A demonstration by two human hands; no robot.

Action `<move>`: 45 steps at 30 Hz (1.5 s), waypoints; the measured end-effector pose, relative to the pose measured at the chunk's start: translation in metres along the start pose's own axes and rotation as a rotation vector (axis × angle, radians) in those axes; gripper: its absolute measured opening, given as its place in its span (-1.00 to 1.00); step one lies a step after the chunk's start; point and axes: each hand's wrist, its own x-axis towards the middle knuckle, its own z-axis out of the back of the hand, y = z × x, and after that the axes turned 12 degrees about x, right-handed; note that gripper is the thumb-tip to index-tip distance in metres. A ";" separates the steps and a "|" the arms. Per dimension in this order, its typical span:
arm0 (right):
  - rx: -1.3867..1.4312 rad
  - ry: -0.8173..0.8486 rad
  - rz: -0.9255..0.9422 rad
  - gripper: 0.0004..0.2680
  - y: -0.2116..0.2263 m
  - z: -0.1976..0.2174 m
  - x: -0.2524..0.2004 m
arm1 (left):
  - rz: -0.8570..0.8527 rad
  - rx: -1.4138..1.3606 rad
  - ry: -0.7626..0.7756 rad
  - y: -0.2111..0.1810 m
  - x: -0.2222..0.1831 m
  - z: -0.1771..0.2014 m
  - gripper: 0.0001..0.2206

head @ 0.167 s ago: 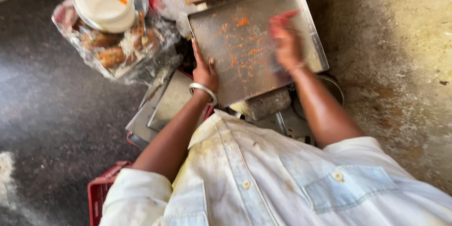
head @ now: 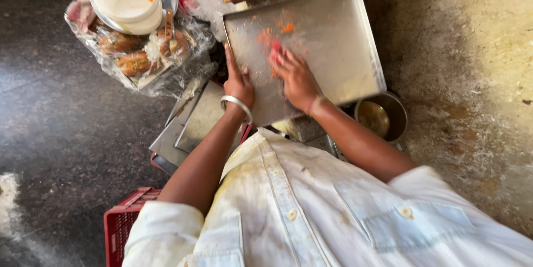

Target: The person washes metal baking trays by scrubbing them with a cloth or scouring pad and rinsing them under running water, then places them into red plastic crates.

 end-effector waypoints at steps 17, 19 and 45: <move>0.150 -0.333 0.143 -0.64 -0.018 0.025 0.031 | -0.225 -0.023 0.060 -0.013 0.002 0.003 -0.30; 0.489 -0.443 -0.058 -0.63 -0.026 0.051 0.013 | -0.358 -0.245 0.021 -0.023 0.004 0.001 -0.28; 0.355 -0.496 0.142 -0.60 -0.009 0.083 0.012 | 0.811 -0.688 -0.326 0.394 -0.125 0.087 -0.78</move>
